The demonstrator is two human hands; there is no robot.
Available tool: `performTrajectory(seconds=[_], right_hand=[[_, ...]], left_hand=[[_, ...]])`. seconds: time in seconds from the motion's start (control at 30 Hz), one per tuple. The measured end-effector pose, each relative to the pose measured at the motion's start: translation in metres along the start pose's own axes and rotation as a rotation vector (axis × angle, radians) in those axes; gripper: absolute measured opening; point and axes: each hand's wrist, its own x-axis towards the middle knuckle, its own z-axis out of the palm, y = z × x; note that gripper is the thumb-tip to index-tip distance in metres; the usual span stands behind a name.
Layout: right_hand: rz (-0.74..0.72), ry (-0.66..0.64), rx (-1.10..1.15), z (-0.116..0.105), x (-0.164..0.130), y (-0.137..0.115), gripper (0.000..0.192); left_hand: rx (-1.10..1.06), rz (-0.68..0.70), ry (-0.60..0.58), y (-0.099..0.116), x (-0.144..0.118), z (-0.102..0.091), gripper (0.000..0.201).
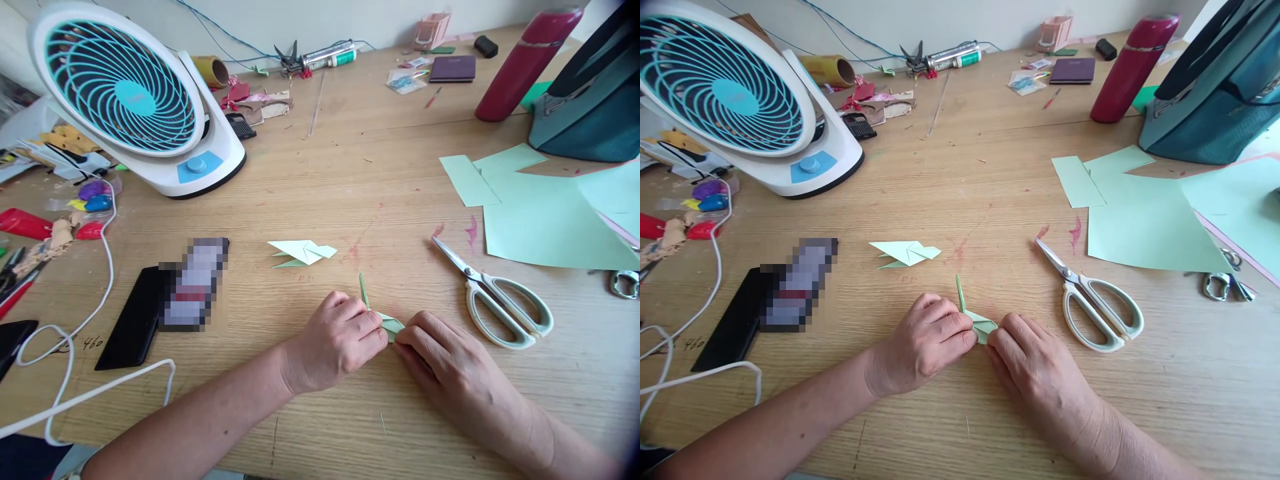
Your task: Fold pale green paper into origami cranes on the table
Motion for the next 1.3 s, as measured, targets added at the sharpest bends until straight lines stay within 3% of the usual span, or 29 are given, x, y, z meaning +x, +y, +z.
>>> performTrajectory(seconds=[0.23,0.43,0.6,0.97,1.3], right_hand=[[0.042,-0.008,0.015,-0.004,-0.003,0.002,0.026],[0.107,-0.083,0.037,-0.021,-0.01,0.006,0.03],[0.113,-0.078,0.06,-0.03,-0.011,0.004,0.029],[0.117,-0.088,0.153,-0.013,-0.013,0.002,0.025],[0.164,-0.035,0.043,-0.011,-0.008,0.0,0.022]], left_hand=[[-0.001,-0.07,0.017,0.005,0.001,0.002,0.013],[-0.099,-0.179,-0.006,0.008,0.004,-0.002,0.011],[-0.159,-0.193,0.004,0.004,0.004,-0.001,0.01],[-0.014,-0.106,0.042,0.008,0.004,-0.003,0.014],[-0.189,-0.274,0.009,0.009,0.004,0.002,0.011]])
